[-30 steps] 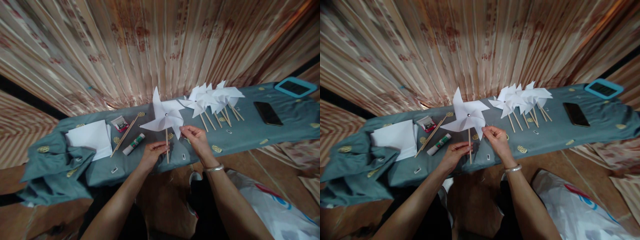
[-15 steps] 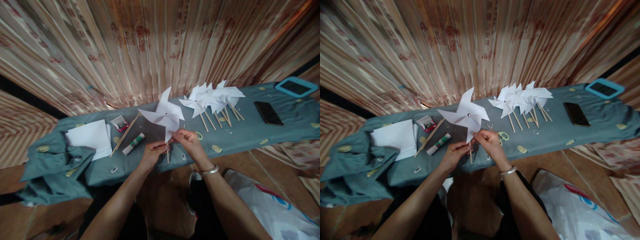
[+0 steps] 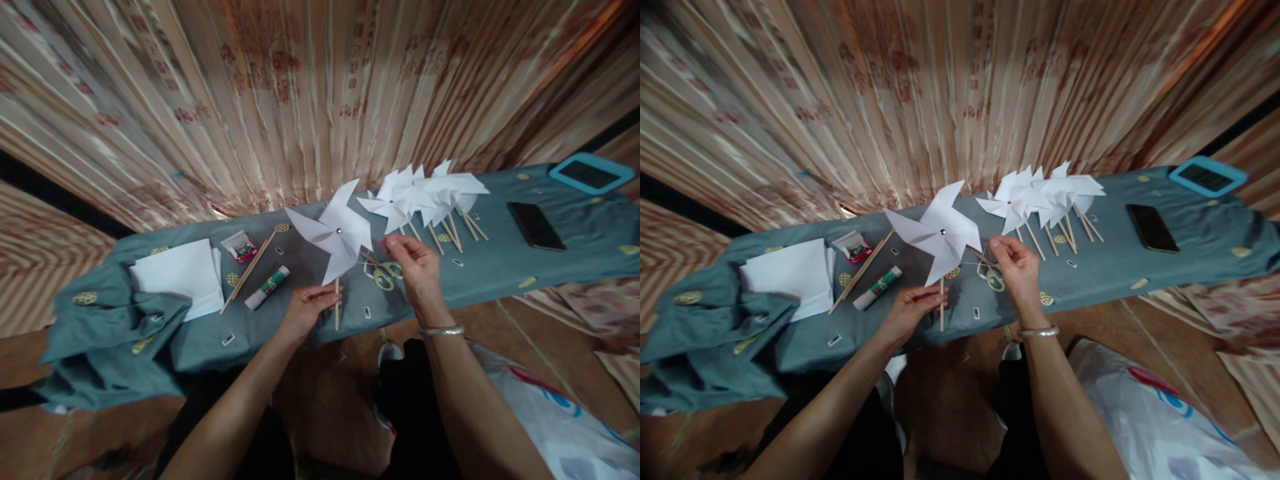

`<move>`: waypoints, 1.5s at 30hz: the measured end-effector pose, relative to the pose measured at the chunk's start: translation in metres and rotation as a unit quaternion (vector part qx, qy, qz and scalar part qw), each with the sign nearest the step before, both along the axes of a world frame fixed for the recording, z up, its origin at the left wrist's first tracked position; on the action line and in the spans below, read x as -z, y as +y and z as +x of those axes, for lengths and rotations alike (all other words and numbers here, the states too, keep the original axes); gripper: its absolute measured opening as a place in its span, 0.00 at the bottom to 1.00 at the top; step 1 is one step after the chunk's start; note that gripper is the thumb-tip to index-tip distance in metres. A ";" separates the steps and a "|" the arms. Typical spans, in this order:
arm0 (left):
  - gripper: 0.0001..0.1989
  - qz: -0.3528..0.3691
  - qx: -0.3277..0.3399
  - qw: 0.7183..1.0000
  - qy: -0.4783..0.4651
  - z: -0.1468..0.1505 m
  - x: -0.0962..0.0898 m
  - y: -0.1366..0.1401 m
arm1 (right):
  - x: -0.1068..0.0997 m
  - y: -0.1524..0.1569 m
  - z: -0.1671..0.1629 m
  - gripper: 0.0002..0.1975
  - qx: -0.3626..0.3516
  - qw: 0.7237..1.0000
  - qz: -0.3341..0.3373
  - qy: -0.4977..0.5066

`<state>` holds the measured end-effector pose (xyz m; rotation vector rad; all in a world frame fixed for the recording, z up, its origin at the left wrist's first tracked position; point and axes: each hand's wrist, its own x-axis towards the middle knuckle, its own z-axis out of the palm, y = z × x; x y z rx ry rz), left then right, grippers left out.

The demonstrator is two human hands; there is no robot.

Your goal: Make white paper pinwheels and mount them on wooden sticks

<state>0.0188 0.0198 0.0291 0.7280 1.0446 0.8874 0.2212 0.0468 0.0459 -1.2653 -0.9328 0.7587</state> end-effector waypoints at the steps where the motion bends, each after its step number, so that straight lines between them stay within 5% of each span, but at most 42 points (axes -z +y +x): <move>1: 0.21 -0.004 0.006 1.000 0.000 0.000 0.000 0.000 | 0.001 0.002 0.003 0.16 0.010 1.000 0.009 -0.006; 45: 0.19 0.023 -0.004 1.000 0.009 0.001 0.006 0.001 | -0.004 -0.017 -0.038 0.16 -0.169 0.981 -0.089 0.040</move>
